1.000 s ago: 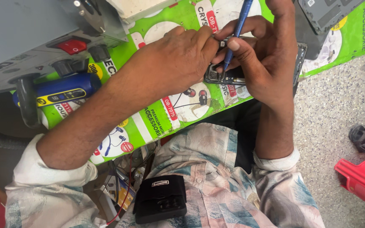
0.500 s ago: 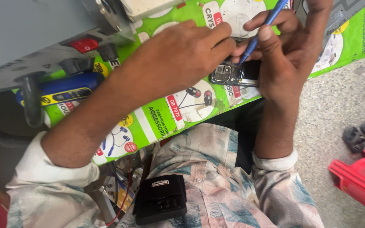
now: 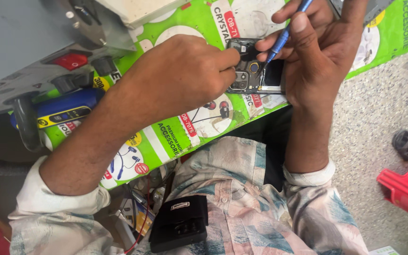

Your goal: The person uses a prying tool to separate the back cover of a smartphone, then uses a screwdriver to remove screws from the internal frame. The back cover is set aside, and the person continues to unscrew components inside the device.

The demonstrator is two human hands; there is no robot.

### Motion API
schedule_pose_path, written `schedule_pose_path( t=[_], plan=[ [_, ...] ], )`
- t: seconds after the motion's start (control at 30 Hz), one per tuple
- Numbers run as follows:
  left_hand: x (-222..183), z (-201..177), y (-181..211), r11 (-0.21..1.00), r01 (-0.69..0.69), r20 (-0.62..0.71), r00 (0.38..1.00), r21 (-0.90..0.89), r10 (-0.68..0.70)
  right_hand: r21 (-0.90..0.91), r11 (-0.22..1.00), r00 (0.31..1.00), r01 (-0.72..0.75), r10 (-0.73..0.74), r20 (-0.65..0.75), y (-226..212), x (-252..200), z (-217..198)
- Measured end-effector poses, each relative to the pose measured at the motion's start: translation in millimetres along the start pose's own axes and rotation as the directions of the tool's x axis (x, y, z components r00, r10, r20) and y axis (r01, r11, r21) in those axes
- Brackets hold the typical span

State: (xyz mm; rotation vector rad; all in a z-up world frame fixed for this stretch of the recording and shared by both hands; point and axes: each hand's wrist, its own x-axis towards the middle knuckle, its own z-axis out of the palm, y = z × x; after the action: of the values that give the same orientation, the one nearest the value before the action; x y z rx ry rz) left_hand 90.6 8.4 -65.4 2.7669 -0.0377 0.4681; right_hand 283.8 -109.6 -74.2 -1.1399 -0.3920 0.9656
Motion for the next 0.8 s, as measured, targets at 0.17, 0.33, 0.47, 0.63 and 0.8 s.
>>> schedule_pose_path(
  t=[0.17, 0.33, 0.47, 0.63, 0.8],
  plan=[
    [2, 5, 1, 0.999, -0.032, -0.017, 0.999, 0.037, 0.032, 0.027, 1.0, 1.0, -0.015, 0.015, 0.016, -1, 4, 0],
    [2, 11, -3, 0.987, -0.101, -0.024, 0.994, 0.127, 0.105, 0.025, 0.998, 0.997, -0.061, 0.062, -0.036, -3, 6, 0],
    [0, 15, -9, 0.984, -0.11, -0.043, 0.992, 0.142, 0.117, -0.049, 0.993, 0.995, -0.103, 0.102, -0.021, -2, 4, 1],
    [-3, 22, -11, 0.968, -0.112, -0.065, 0.989, 0.224, 0.13, -0.209, 0.971, 0.987, -0.117, 0.138, 0.086, -2, 2, -1],
    [-7, 27, -13, 0.979, -0.04, -0.057, 0.997, 0.199, 0.052, -0.362, 0.929, 0.966, -0.076, 0.159, 0.205, 5, 7, -6]
  ],
)
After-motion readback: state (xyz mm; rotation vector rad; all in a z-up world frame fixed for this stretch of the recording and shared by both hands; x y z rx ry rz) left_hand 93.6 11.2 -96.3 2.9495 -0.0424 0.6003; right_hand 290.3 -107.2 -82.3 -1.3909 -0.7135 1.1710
